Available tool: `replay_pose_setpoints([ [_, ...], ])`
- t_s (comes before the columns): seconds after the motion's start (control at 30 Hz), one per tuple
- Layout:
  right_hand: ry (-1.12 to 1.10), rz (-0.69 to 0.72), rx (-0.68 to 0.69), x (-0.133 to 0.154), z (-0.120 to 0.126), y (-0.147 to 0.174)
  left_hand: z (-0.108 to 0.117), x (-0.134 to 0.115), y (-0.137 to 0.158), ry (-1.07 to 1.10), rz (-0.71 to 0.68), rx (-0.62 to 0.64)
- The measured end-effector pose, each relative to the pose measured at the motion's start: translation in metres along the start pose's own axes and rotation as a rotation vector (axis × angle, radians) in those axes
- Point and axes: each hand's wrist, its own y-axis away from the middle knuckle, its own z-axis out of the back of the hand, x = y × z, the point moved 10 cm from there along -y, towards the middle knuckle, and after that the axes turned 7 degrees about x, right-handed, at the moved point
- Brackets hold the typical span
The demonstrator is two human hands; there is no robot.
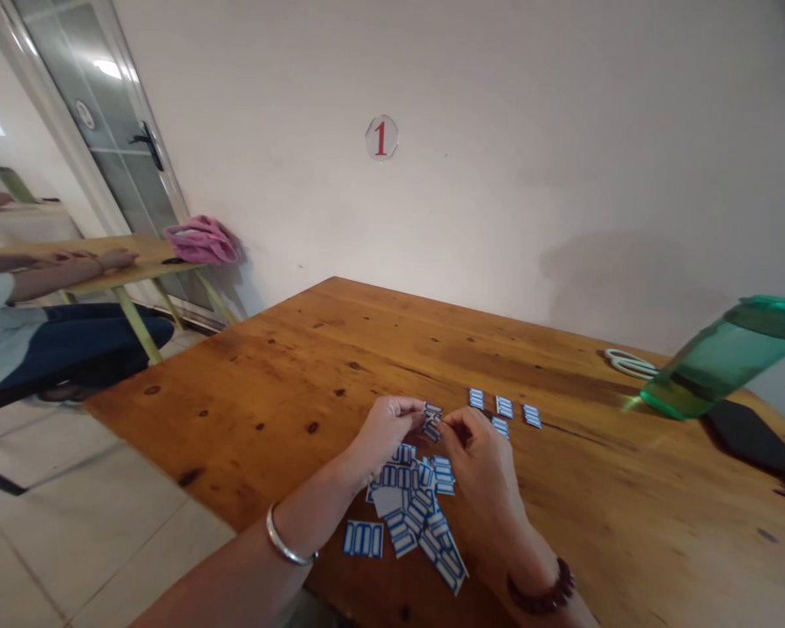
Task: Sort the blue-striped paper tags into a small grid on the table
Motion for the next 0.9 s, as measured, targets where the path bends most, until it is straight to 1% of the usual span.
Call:
replay_pose_setpoints([
  [0.13,-0.003,-0.050,-0.041,-0.010,0.003,-0.001,-0.007,0.004,0.000,-0.029,0.034,0.068],
  [0.23,-0.009,-0.070,-0.066,-0.013,0.006,-0.001,-0.010,0.006,0.001,-0.046,0.054,0.096],
  [0.5,-0.012,-0.033,-0.044,-0.007,0.004,-0.001,-0.012,0.005,0.000,-0.051,0.052,0.133],
  [0.7,-0.007,-0.049,-0.044,-0.009,0.003,-0.002,-0.013,0.007,-0.001,-0.041,0.038,0.129],
  [0.8,-0.045,-0.050,-0.062,-0.010,0.002,-0.002,-0.003,0.001,-0.001,-0.009,0.000,0.072],
  [0.9,-0.070,-0.020,-0.067,-0.008,0.001,0.000,0.023,-0.010,0.000,0.087,-0.069,-0.082],
])
